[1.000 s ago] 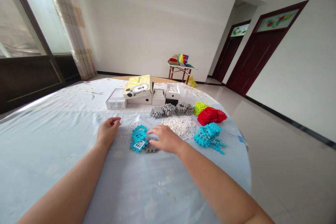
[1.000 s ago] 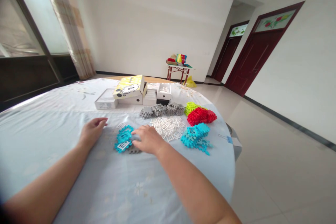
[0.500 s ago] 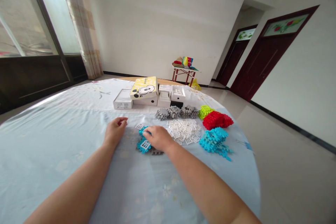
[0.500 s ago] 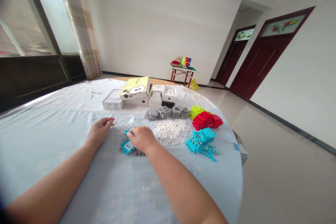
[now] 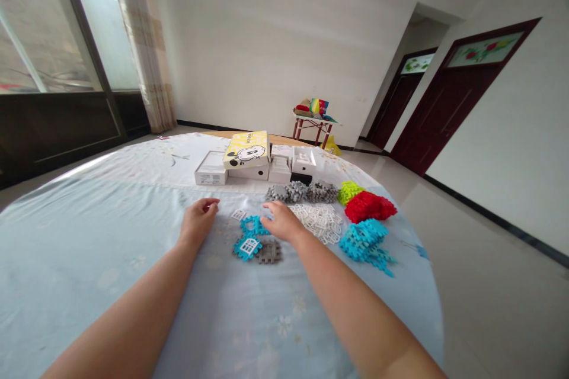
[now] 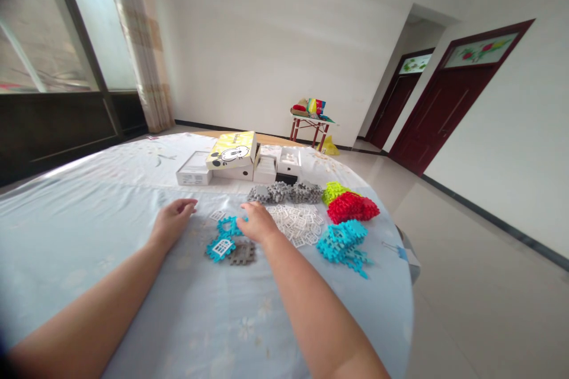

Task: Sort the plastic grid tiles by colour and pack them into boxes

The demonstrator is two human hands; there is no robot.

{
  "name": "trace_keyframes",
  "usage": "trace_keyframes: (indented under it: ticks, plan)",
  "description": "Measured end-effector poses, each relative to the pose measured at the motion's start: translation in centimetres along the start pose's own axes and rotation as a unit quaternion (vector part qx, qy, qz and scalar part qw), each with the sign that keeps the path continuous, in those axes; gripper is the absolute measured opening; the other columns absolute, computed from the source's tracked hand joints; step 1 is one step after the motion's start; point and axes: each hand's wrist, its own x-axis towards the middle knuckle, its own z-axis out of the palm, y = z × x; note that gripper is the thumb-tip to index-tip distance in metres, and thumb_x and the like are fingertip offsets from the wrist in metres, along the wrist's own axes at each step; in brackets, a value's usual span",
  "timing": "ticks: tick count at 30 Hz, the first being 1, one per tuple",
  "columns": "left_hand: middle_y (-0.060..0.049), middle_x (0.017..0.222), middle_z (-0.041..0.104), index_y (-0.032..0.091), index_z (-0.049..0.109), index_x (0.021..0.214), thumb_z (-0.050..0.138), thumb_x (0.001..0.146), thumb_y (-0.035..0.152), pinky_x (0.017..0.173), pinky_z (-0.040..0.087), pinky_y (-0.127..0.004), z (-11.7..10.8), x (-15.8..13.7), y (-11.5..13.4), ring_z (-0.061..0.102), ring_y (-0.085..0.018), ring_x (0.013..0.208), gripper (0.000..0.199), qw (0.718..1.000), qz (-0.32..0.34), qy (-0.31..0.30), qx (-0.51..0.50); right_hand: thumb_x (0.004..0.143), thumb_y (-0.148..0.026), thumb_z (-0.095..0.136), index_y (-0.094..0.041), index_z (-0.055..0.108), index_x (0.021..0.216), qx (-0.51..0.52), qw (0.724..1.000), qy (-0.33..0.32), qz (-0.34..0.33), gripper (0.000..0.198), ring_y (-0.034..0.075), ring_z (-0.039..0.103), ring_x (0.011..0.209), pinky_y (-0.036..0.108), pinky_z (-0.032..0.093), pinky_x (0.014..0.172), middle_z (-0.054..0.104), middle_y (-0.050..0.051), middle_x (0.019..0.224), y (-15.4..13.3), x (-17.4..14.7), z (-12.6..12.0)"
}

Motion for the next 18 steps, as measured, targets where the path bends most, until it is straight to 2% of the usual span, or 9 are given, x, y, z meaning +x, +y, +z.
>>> trace_keyframes:
  ticks: [3,7,12,18]
  plan:
    - [-0.003,0.073,0.067,0.019,0.065,0.094,0.044,0.071,0.038,0.068,0.045,-0.027,-0.1,-0.1,0.2,0.062,-0.019,0.073,0.037,1.0,0.003,0.001,0.008,0.067,-0.025,0.061,-0.018,0.053,0.118,-0.017,0.996,-0.075,-0.038,0.053,0.025,0.046,0.113,0.036,0.035,0.096,0.053,0.01,0.122,-0.1,-0.3,-0.3]
    - [-0.003,0.073,0.067,0.018,0.064,0.094,0.043,0.071,0.038,0.067,0.045,-0.027,-0.2,-0.2,0.4,0.062,-0.019,0.072,0.038,1.0,0.012,0.0,0.017,0.065,-0.032,0.064,-0.024,0.054,0.117,-0.064,0.989,-0.132,-0.021,0.054,0.029,0.045,0.111,0.044,0.034,0.092,0.056,0.007,0.117,-0.3,-0.4,-0.2]
    - [-0.003,0.073,0.067,0.018,0.064,0.096,0.044,0.072,0.038,0.065,0.044,-0.026,-0.4,-0.2,0.7,0.062,-0.019,0.074,0.037,0.999,0.007,-0.004,0.032,0.067,-0.027,0.061,-0.027,0.054,0.116,-0.092,0.992,-0.077,-0.032,0.049,0.025,0.046,0.108,0.04,0.035,0.09,0.056,0.004,0.118,0.1,-1.0,-2.0]
    - [-0.002,0.077,0.068,0.02,0.063,0.099,0.045,0.073,0.038,0.07,0.044,-0.027,-0.5,0.2,0.6,0.062,-0.019,0.078,0.036,0.999,0.005,-0.017,0.048,0.066,-0.021,0.061,-0.023,0.052,0.119,-0.092,0.996,-0.009,-0.02,0.054,0.023,0.043,0.111,0.038,0.033,0.094,0.055,0.004,0.12,3.5,-4.0,-8.2]
